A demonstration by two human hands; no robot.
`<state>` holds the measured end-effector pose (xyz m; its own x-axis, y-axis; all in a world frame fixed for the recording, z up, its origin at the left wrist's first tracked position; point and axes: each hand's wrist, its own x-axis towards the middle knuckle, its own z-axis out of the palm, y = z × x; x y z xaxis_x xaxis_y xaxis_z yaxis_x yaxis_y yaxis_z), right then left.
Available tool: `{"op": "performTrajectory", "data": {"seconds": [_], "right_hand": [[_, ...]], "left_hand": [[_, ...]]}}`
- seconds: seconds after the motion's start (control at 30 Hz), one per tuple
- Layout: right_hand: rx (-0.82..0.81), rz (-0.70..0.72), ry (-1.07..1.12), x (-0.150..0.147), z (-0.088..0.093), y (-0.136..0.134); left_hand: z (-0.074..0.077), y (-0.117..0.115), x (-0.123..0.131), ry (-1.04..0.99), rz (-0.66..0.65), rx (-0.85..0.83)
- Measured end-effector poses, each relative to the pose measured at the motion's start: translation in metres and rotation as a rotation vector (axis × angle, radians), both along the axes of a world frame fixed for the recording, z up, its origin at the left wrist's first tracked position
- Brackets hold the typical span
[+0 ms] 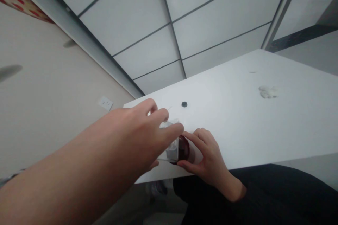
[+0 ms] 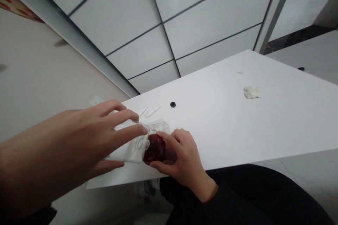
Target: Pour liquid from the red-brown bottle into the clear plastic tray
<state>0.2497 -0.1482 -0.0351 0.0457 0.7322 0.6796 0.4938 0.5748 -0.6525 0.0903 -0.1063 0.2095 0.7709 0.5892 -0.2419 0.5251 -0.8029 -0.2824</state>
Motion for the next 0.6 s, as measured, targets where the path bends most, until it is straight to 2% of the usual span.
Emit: {"op": "performTrajectory", "data": {"seconds": [0.13, 0.6], "right_hand": [[-0.007, 0.01, 0.003, 0.0, 0.001, 0.0], [0.007, -0.009, -0.002, 0.0, 0.0, 0.001]], "left_hand": [[0.002, 0.002, -0.001, 0.084, -0.047, 0.044], [0.004, -0.007, 0.014, 0.136, -0.099, 0.098]]}}
